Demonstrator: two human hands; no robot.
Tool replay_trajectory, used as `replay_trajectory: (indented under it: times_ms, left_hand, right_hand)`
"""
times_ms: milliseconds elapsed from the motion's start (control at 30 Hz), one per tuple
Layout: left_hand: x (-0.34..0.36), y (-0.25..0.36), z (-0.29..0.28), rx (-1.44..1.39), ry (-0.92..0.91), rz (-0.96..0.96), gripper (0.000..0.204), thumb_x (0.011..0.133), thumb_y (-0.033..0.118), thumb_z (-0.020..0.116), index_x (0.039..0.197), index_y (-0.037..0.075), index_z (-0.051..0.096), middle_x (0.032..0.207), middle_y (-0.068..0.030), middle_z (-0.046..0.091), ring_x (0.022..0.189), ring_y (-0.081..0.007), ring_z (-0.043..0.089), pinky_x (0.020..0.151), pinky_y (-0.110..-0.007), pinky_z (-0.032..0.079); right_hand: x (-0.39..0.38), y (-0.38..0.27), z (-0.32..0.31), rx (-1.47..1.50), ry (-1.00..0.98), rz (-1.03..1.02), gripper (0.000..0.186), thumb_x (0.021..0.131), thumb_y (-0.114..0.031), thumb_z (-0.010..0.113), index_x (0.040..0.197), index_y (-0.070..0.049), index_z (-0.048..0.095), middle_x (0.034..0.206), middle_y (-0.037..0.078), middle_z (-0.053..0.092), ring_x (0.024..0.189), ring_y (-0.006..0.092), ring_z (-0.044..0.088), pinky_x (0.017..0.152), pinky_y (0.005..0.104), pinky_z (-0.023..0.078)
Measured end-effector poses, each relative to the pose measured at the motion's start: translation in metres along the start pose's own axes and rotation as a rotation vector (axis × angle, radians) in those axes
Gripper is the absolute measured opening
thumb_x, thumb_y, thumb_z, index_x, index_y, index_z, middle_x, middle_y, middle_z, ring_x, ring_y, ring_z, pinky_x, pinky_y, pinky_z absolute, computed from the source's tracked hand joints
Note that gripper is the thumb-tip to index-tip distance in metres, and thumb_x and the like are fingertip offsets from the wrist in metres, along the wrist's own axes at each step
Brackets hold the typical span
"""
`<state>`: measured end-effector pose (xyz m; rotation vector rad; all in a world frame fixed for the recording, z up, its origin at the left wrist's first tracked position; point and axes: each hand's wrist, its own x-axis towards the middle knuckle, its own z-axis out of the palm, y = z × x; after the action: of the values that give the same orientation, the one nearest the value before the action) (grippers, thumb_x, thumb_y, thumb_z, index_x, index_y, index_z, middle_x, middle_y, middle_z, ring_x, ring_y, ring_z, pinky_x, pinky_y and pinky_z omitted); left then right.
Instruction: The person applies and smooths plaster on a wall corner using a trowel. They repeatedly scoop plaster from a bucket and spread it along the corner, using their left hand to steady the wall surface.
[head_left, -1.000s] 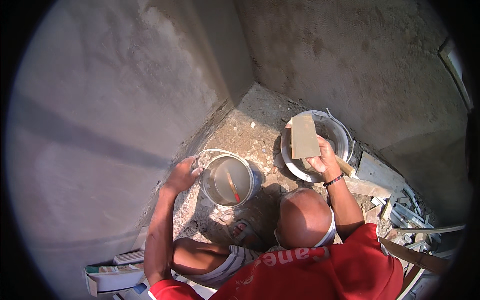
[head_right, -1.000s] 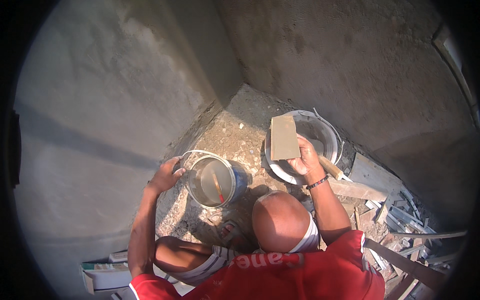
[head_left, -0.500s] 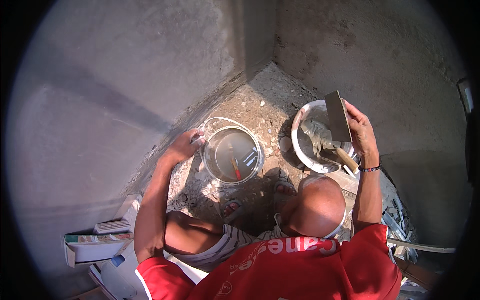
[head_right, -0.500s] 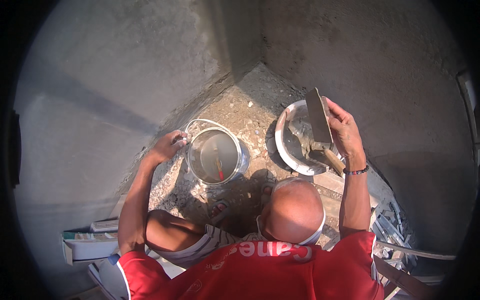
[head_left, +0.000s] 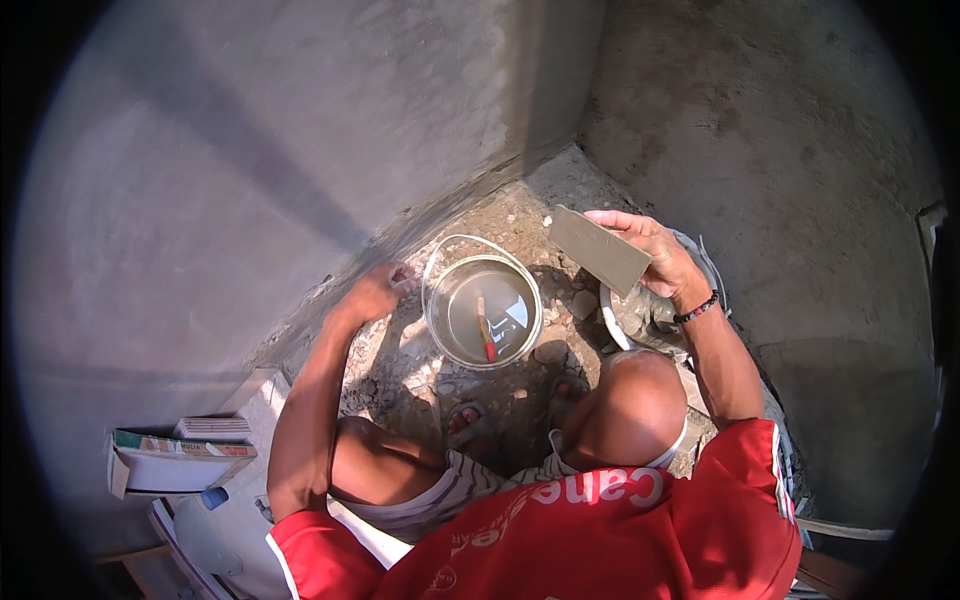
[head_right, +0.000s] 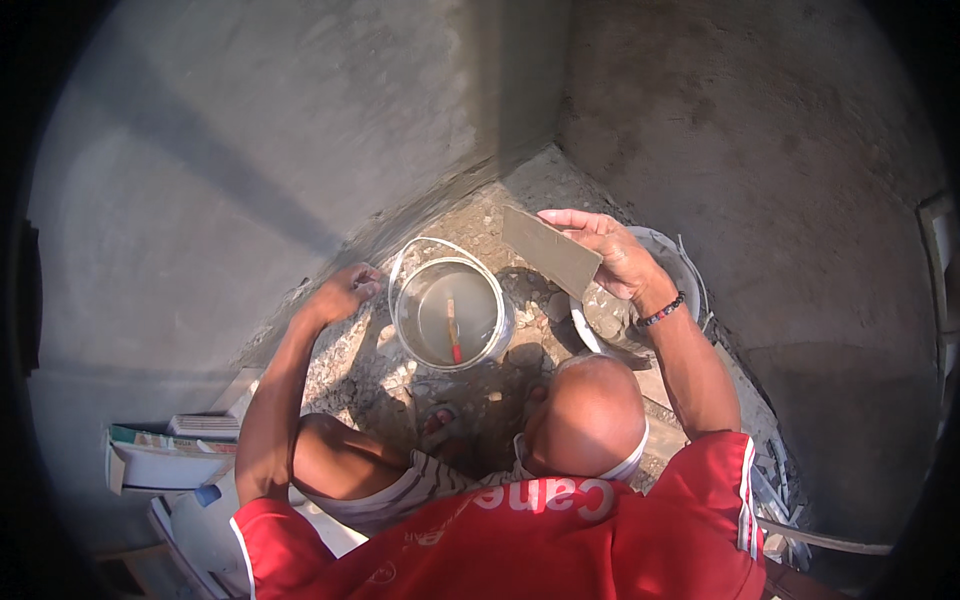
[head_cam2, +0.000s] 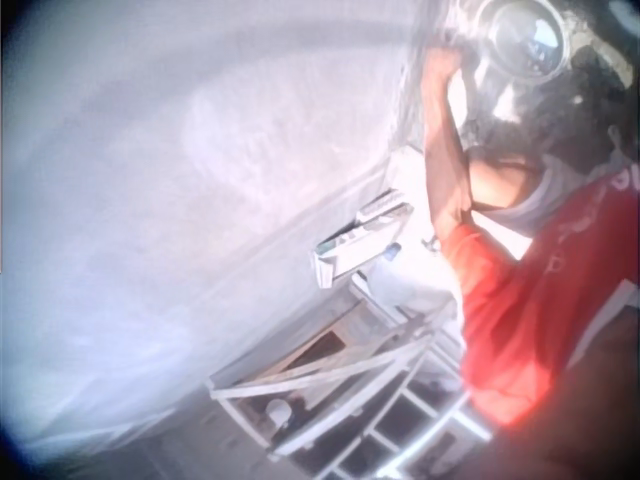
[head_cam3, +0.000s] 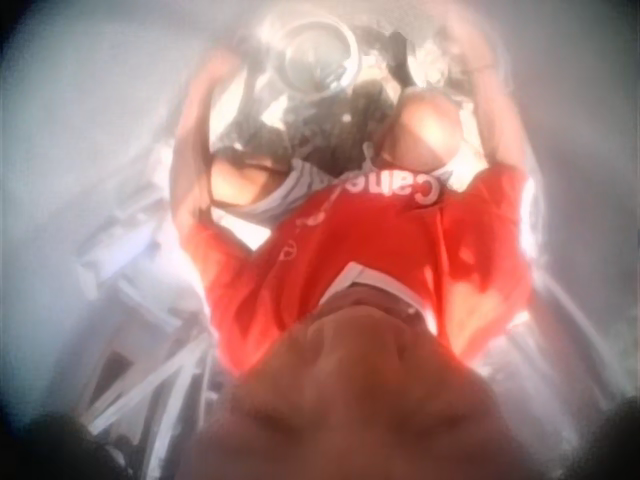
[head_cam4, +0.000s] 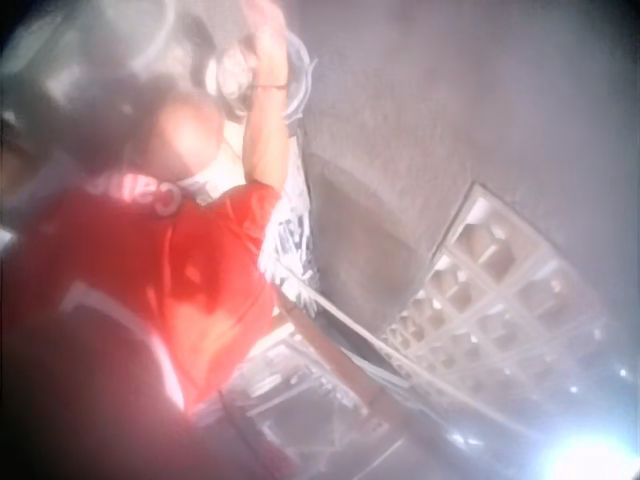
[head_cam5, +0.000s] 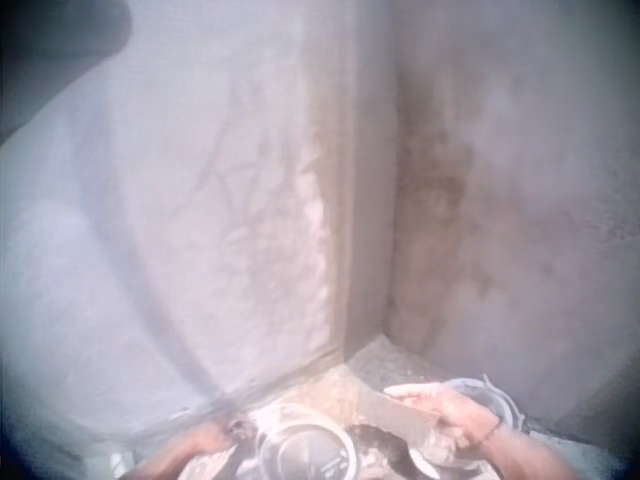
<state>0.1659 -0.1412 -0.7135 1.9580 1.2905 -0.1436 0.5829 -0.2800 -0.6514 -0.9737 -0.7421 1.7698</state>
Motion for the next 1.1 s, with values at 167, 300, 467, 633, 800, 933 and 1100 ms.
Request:
replay_trajectory:
  times_ms: [167,300,467,633,800,933,1100]
  left_hand:
    - [0.003,0.008,0.000,0.022,-0.045,-0.038,0.043,0.096,0.034,0.064,0.127,0.004,0.062,0.125,-0.0212,0.065,0.116,-0.0332,0.062,0.100,-0.044,0.047]
    - [0.017,0.005,0.005,0.038,-0.072,-0.016,0.046,0.097,0.033,0.064,0.131,0.003,0.058,0.128,-0.0198,0.063,0.119,-0.0309,0.059,0.104,-0.043,0.045]
    - [0.021,0.006,0.010,0.060,-0.081,0.005,0.045,0.097,0.034,0.065,0.127,0.002,0.060,0.124,-0.0195,0.065,0.117,-0.0305,0.060,0.102,-0.043,0.045]
    - [0.023,-0.002,0.012,0.013,-0.124,-0.050,0.042,0.095,0.035,0.067,0.121,0.002,0.061,0.113,-0.0161,0.067,0.108,-0.0264,0.062,0.099,-0.042,0.045]
    - [0.037,-0.032,0.043,-0.196,-0.185,-0.079,0.030,0.101,0.029,0.060,0.118,0.004,0.064,0.099,-0.0102,0.068,0.090,-0.0198,0.062,0.077,-0.034,0.050]
    - [0.030,-0.005,0.048,-0.061,-0.204,0.014,0.025,0.100,0.021,0.061,0.112,0.001,0.069,0.090,-0.0091,0.071,0.079,-0.0195,0.062,0.076,-0.038,0.051]
    - [0.043,-0.004,0.050,0.052,-0.303,0.028,0.032,0.095,0.025,0.064,0.119,0.003,0.067,0.108,-0.0241,0.071,0.102,-0.0344,0.068,0.089,-0.045,0.050]
  right_hand:
    - [-0.011,-0.010,-0.022,-0.034,0.093,-0.047,0.038,0.094,-0.017,0.068,0.128,-0.002,0.061,0.113,0.009,0.069,0.093,0.0149,0.068,0.080,0.0292,0.058]
    - [-0.026,-0.011,-0.034,-0.205,0.317,-0.088,0.039,0.091,-0.012,0.069,0.128,-0.004,0.062,0.108,0.006,0.070,0.092,0.0132,0.068,0.080,0.0268,0.059]
    - [-0.066,0.001,-0.056,-0.478,0.662,-0.103,0.041,0.092,-0.012,0.068,0.130,-0.002,0.058,0.095,0.000,0.065,0.080,0.0054,0.060,0.067,0.0230,0.050]
    - [-0.090,0.041,-0.053,-0.233,0.665,-0.040,0.041,0.091,-0.011,0.071,0.128,-0.001,0.057,0.091,-0.002,0.065,0.073,0.0045,0.059,0.062,0.0205,0.049]
    - [-0.037,0.024,0.019,-0.420,0.259,0.015,0.035,0.091,-0.008,0.070,0.123,0.000,0.060,0.075,-0.006,0.055,0.063,0.0022,0.051,0.054,0.0196,0.043]
    - [0.040,0.025,0.089,-1.112,-0.184,-0.128,0.037,0.080,-0.012,0.058,0.114,-0.001,0.064,0.079,0.019,0.065,0.081,0.0334,0.066,0.072,0.0429,0.050]
    - [0.133,0.159,0.064,-1.850,-0.457,-0.361,0.010,0.078,-0.012,0.065,0.077,-0.009,0.074,0.084,0.010,0.075,0.083,0.0285,0.073,0.070,0.0431,0.056]
